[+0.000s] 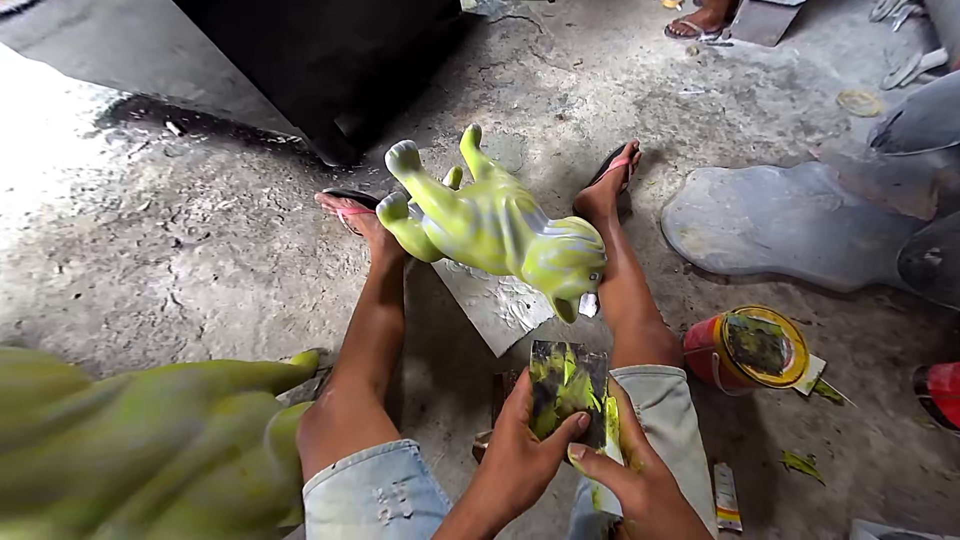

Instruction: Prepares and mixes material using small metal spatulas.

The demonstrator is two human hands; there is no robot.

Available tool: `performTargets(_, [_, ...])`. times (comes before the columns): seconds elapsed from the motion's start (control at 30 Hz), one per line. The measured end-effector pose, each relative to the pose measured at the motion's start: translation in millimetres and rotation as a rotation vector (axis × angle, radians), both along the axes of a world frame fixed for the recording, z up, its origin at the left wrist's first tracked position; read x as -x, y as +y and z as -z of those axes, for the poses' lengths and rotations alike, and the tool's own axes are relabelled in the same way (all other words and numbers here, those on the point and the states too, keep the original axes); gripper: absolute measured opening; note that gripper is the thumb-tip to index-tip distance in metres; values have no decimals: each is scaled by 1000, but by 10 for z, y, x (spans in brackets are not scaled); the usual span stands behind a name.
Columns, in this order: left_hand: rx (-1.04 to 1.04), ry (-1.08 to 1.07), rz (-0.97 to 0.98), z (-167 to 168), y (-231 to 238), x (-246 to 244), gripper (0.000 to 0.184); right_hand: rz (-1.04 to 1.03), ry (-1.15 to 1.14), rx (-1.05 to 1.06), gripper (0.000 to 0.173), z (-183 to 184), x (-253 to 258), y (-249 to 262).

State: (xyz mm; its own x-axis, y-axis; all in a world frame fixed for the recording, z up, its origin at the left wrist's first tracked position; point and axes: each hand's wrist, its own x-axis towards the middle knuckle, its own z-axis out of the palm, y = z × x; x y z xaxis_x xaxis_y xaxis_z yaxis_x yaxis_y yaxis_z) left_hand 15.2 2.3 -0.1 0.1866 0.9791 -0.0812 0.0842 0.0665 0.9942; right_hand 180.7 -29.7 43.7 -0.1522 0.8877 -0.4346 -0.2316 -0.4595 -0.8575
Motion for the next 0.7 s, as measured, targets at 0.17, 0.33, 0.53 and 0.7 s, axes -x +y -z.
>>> performTargets(0.17, [100, -110, 136, -60, 6, 3, 63, 175, 66, 89, 92, 54, 70, 59])
performTargets(0.33, [76, -34, 204, -52, 59, 75, 62, 182, 252, 156, 63, 140, -5, 136])
performTargets(0.53, [-36, 61, -27, 2, 110, 44, 62, 89, 139, -8, 87, 106, 31, 117])
performTargets(0.7, [51, 3, 64, 49, 71, 12, 66, 131, 12, 14, 97, 134, 99, 150])
